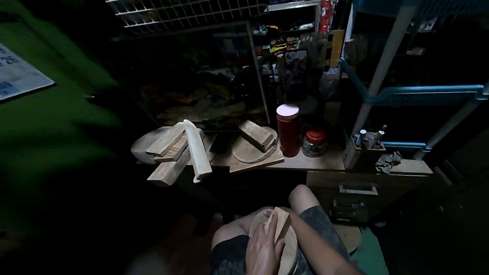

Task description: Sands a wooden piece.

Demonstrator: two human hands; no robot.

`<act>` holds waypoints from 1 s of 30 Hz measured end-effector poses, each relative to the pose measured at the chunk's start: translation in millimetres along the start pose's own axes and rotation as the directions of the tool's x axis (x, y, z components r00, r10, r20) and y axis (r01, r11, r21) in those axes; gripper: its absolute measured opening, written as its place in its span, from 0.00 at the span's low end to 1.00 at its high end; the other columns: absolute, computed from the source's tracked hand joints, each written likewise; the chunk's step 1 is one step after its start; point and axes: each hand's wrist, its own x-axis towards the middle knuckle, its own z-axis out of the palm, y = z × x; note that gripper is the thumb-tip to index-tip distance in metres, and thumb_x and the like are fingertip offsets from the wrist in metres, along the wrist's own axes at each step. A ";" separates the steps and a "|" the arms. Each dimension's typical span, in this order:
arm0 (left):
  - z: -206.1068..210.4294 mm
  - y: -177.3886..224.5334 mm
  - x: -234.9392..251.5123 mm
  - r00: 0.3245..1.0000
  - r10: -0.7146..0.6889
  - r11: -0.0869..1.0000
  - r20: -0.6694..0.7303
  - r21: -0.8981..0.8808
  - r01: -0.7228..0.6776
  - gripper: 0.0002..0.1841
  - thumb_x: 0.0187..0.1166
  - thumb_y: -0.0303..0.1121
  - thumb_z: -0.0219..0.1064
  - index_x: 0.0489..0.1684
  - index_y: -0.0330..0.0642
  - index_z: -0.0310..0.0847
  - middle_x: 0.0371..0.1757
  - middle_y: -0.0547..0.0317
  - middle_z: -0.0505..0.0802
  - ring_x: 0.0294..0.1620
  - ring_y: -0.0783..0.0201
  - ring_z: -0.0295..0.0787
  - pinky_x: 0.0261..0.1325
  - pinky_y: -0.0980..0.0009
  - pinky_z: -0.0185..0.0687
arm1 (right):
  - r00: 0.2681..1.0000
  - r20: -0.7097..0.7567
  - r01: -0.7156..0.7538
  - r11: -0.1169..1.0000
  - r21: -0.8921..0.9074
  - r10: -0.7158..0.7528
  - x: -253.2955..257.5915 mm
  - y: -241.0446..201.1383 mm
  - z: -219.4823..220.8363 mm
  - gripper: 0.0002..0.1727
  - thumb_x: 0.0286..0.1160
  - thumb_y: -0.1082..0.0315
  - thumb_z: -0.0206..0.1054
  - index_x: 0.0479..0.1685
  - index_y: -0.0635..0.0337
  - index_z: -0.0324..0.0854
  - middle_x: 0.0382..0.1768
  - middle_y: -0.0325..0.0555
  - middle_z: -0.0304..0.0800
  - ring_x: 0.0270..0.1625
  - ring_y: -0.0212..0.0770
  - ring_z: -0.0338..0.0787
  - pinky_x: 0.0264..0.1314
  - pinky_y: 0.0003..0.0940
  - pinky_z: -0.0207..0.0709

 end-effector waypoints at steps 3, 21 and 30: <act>0.5 -5.1 -9.1 1.000 0.009 1.000 0.017 -0.006 -0.009 0.41 0.80 0.49 0.70 0.95 0.59 0.55 0.68 0.30 0.83 0.63 0.34 0.85 0.65 0.43 0.82 | 0.994 0.092 0.067 0.995 -0.073 -0.060 55.7 48.9 17.1 0.28 0.94 0.56 0.52 0.80 0.69 0.74 0.81 0.62 0.76 0.85 0.52 0.74 0.90 0.46 0.62; 2.3 -14.2 -16.3 0.999 0.002 1.000 -0.040 -0.029 -0.003 0.39 0.80 0.49 0.69 0.93 0.57 0.60 0.68 0.29 0.84 0.63 0.32 0.85 0.64 0.40 0.80 | 0.958 0.264 -0.031 0.959 -0.282 0.109 84.4 36.1 14.3 0.40 0.91 0.38 0.50 0.80 0.68 0.74 0.82 0.65 0.74 0.87 0.60 0.71 0.90 0.61 0.59; -1.9 -1.1 13.1 0.999 -0.024 1.000 0.027 0.005 0.024 0.41 0.81 0.50 0.69 0.95 0.62 0.54 0.71 0.34 0.83 0.67 0.38 0.84 0.69 0.47 0.80 | 0.977 -0.040 -0.203 0.967 0.155 0.212 -73.8 -72.6 -20.7 0.23 0.94 0.77 0.42 0.82 0.77 0.65 0.83 0.60 0.73 0.85 0.46 0.73 0.89 0.35 0.59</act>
